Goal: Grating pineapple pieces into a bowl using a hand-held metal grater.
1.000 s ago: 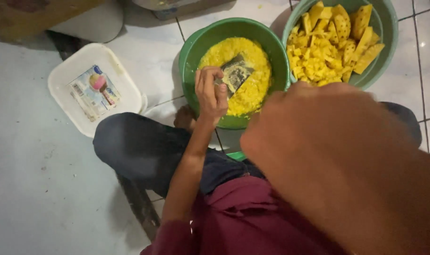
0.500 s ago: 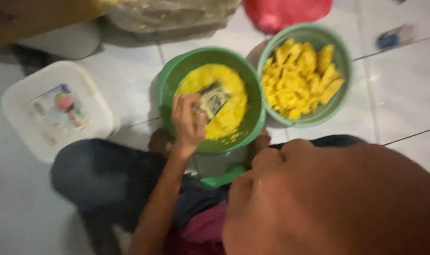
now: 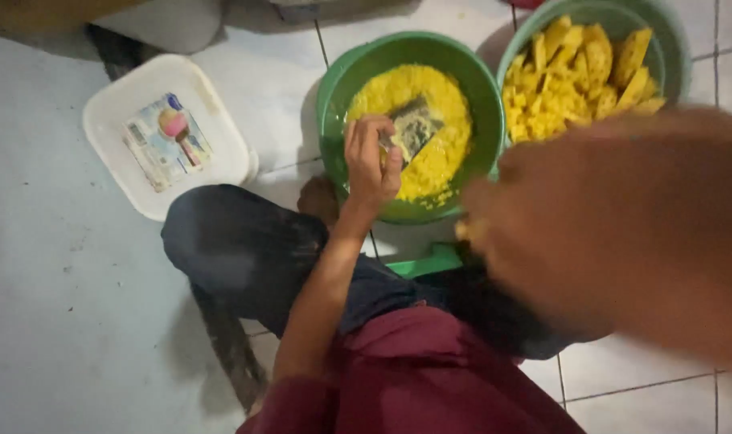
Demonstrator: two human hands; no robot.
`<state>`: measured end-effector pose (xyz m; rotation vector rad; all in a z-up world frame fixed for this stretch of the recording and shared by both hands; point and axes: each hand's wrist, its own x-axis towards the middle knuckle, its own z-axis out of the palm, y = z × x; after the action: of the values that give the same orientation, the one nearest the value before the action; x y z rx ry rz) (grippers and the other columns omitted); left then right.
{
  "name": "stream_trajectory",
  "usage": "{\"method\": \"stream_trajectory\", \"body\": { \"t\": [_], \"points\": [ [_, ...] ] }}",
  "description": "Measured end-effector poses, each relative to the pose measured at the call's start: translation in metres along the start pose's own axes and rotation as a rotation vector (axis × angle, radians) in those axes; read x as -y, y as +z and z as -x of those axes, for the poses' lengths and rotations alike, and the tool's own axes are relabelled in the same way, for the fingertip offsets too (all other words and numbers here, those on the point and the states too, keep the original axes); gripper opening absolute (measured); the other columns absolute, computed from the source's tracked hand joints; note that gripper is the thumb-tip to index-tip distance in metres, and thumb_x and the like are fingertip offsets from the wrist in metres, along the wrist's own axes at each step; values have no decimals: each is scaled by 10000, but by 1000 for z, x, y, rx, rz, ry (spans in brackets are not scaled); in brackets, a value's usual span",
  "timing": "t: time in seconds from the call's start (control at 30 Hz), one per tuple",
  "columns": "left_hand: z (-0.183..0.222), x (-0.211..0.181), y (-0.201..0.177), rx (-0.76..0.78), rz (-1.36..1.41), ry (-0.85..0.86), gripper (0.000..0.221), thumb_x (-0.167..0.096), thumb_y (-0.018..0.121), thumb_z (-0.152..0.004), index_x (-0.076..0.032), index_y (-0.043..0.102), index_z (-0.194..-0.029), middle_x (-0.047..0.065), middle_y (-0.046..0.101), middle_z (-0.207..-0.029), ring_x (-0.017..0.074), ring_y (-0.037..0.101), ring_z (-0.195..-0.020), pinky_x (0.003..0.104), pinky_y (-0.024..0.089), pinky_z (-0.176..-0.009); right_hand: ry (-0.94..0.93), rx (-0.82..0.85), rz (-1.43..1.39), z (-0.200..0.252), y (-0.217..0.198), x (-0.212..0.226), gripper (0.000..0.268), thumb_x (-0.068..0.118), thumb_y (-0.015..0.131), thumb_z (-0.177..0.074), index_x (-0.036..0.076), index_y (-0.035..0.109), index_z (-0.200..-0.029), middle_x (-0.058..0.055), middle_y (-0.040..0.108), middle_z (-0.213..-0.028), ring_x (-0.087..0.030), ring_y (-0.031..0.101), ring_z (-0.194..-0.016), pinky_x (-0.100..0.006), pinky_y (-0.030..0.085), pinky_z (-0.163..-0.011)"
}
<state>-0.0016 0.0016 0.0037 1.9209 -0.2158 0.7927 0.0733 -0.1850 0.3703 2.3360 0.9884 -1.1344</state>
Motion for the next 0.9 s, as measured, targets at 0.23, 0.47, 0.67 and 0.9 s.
{"method": "stream_trajectory", "body": {
  "t": [0.23, 0.47, 0.67, 0.9],
  "points": [
    [3, 9, -6, -37, 3, -67, 531, -528, 274, -1109, -90, 522, -939, 62, 490, -852, 259, 494, -733, 378, 386, -772, -54, -481, -628, -230, 127, -46, 333, 411, 633, -984, 157, 772, -1148, -135, 767, -1003, -351, 732, -883, -477, 549, -800],
    [23, 22, -13, 14, -45, -117, 506, -567, 313, -1070, -143, 547, -924, 7, 480, -774, 260, 526, -695, 374, 405, -768, 279, -877, -1098, -435, 345, 25, 250, 409, 725, -893, 285, 772, -1105, -68, 773, -853, -340, 739, -858, -456, 567, -762],
    [27, 24, -8, 24, -54, -68, 567, -617, 265, -1062, -143, 542, -920, 35, 529, -837, 272, 584, -778, 375, 419, -783, 238, -868, -1084, -427, 339, 34, 285, 480, 761, -875, 337, 784, -1120, -91, 773, -948, -367, 721, -1004, -457, 572, -892],
    [26, 23, -13, 21, -35, -58, 527, -580, 298, -1073, -134, 532, -917, 52, 543, -878, 294, 588, -812, 375, 421, -796, 370, -935, -837, -475, 381, 2, 279, 436, 680, -931, 244, 789, -1102, -192, 761, -830, -431, 739, -835, -493, 586, -819]
  ]
}}
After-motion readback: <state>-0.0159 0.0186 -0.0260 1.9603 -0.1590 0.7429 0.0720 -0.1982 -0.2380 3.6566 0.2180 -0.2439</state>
